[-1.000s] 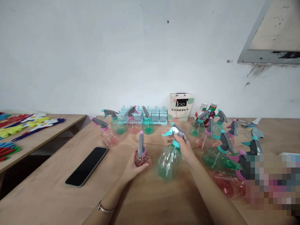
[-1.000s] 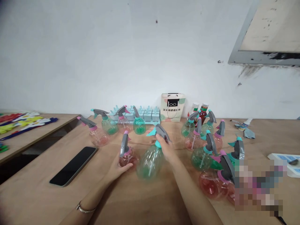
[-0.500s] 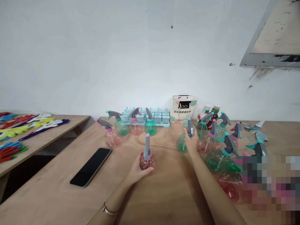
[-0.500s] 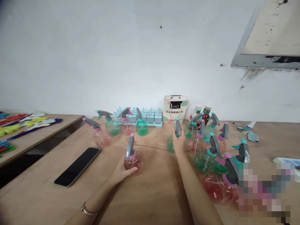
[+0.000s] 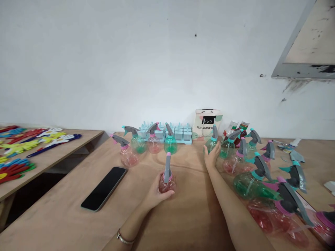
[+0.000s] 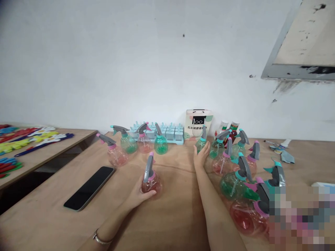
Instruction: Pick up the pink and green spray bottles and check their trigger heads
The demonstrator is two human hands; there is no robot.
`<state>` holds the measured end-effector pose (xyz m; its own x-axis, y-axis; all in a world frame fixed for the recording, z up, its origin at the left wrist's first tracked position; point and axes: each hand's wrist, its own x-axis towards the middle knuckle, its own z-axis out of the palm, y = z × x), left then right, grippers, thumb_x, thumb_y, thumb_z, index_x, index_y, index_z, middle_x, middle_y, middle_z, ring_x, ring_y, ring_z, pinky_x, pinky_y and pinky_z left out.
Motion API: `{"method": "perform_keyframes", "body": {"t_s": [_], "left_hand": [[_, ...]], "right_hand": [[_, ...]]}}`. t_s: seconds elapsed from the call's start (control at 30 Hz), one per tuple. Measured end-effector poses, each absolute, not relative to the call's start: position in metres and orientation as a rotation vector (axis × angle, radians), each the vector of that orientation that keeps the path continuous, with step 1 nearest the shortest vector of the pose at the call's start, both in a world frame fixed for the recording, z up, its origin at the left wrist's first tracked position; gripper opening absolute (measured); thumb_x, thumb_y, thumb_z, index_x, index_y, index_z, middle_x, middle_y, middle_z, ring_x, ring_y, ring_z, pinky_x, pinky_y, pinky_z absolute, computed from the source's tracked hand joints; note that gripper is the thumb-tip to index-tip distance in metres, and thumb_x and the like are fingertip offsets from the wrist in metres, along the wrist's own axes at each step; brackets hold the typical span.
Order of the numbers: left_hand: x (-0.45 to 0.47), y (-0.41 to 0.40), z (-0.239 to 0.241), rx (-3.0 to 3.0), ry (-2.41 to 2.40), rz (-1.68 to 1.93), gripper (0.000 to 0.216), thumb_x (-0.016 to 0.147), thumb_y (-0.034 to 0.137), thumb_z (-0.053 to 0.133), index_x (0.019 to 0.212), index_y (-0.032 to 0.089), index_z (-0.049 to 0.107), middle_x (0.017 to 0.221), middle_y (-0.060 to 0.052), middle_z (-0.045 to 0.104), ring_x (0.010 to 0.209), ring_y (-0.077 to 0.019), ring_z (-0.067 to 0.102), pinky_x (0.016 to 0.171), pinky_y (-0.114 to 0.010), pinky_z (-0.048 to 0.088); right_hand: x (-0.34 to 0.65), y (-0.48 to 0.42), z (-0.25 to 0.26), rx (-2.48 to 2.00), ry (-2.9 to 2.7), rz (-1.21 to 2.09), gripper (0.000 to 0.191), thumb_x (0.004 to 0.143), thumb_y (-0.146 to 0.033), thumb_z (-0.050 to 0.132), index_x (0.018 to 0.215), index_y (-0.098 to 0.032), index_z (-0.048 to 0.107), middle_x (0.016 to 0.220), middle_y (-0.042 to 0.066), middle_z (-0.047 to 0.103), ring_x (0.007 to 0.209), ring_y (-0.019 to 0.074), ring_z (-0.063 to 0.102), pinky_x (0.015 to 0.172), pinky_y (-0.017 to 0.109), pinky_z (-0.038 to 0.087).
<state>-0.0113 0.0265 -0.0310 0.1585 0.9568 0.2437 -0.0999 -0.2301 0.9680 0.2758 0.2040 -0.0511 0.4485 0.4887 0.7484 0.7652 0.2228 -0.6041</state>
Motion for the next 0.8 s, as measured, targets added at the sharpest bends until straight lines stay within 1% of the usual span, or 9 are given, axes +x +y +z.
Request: {"method": "perform_keyframes", "body": {"t_s": [0.17, 0.3, 0.37, 0.43, 0.5, 0.57, 0.67, 0.73, 0.8], "left_hand": [[-0.012, 0.027, -0.032, 1.44, 0.87, 1.288, 0.056, 0.063, 0.036, 0.085, 0.11, 0.018, 0.059, 0.099, -0.007, 0.066, 0.093, -0.0235, 0.065, 0.09, -0.039, 0.053], [-0.01, 0.03, -0.039, 1.447, 0.905, 1.294, 0.066, 0.061, 0.037, 0.086, 0.116, 0.02, 0.054, 0.106, -0.009, 0.066, 0.103, -0.0275, 0.064, 0.097, -0.045, 0.05], [-0.004, 0.031, -0.044, 1.45, 0.911, 1.308, 0.078, 0.058, 0.038, 0.088, 0.123, 0.021, 0.048, 0.118, -0.011, 0.063, 0.114, -0.0311, 0.061, 0.103, -0.05, 0.046], [0.004, 0.032, -0.05, 1.481, 0.908, 1.321, 0.09, 0.056, 0.039, 0.089, 0.13, 0.022, 0.042, 0.132, -0.013, 0.056, 0.126, -0.0342, 0.054, 0.11, -0.053, 0.04], [0.014, 0.031, -0.057, 1.529, 0.928, 1.325, 0.097, 0.057, 0.04, 0.089, 0.137, 0.023, 0.036, 0.14, -0.015, 0.049, 0.135, -0.0357, 0.046, 0.114, -0.056, 0.034], [0.023, 0.028, -0.064, 1.568, 0.964, 1.315, 0.099, 0.062, 0.042, 0.086, 0.143, 0.024, 0.033, 0.144, -0.016, 0.046, 0.139, -0.0359, 0.041, 0.116, -0.057, 0.032], [0.032, 0.019, -0.069, 1.644, 0.959, 1.251, 0.098, 0.068, 0.044, 0.083, 0.148, 0.025, 0.029, 0.146, -0.016, 0.044, 0.14, -0.0356, 0.04, 0.117, -0.057, 0.031], [0.036, 0.012, -0.066, 1.728, 0.935, 1.193, 0.099, 0.071, 0.045, 0.08, 0.151, 0.026, 0.025, 0.148, -0.016, 0.042, 0.14, -0.0357, 0.039, 0.117, -0.058, 0.03], [0.036, 0.006, -0.06, 1.826, 0.921, 1.136, 0.099, 0.075, 0.046, 0.077, 0.153, 0.026, 0.019, 0.152, -0.016, 0.037, 0.142, -0.0357, 0.035, 0.117, -0.058, 0.028]], "right_hand": [[0.278, 0.205, -0.049, -1.384, -1.175, -0.244, 0.074, 0.093, -0.051, 0.047, 0.148, -0.005, 0.025, 0.149, 0.03, 0.032, 0.145, 0.0358, 0.027, 0.115, 0.057, 0.027], [0.263, 0.181, -0.048, -1.238, -1.132, -0.209, 0.074, 0.089, -0.052, 0.054, 0.144, -0.009, 0.03, 0.15, 0.029, 0.03, 0.145, 0.0362, 0.026, 0.115, 0.061, 0.025], [0.247, 0.157, -0.047, -1.103, -1.223, -0.074, 0.067, 0.09, -0.051, 0.052, 0.142, -0.013, 0.034, 0.148, 0.025, 0.035, 0.143, 0.0337, 0.031, 0.115, 0.06, 0.026], [0.23, 0.129, -0.041, -0.96, -1.411, 0.226, 0.059, 0.093, -0.052, 0.048, 0.142, -0.02, 0.038, 0.145, 0.019, 0.042, 0.14, 0.0303, 0.039, 0.115, 0.057, 0.03], [0.215, 0.104, -0.029, -0.752, -1.576, 0.557, 0.068, 0.091, -0.062, 0.048, 0.145, -0.022, 0.036, 0.145, 0.017, 0.045, 0.137, 0.03, 0.044, 0.114, 0.054, 0.034], [0.206, 0.084, -0.014, -0.57, -1.752, 0.769, 0.086, 0.081, -0.071, 0.057, 0.148, -0.024, 0.032, 0.152, 0.016, 0.04, 0.14, 0.0318, 0.041, 0.116, 0.053, 0.031], [0.202, 0.064, 0.006, -0.515, -1.926, 0.952, 0.1, 0.071, -0.063, 0.074, 0.151, -0.027, 0.026, 0.155, 0.014, 0.036, 0.139, 0.0322, 0.042, 0.114, 0.053, 0.034], [0.203, 0.057, 0.013, -0.582, -1.942, 1.012, 0.09, 0.073, -0.052, 0.077, 0.148, -0.027, 0.033, 0.149, 0.013, 0.045, 0.132, 0.0297, 0.049, 0.109, 0.05, 0.041], [0.204, 0.054, 0.016, -0.632, -1.927, 1.025, 0.071, 0.075, -0.046, 0.075, 0.137, -0.026, 0.047, 0.14, 0.012, 0.054, 0.124, 0.0277, 0.056, 0.103, 0.047, 0.047]]}}
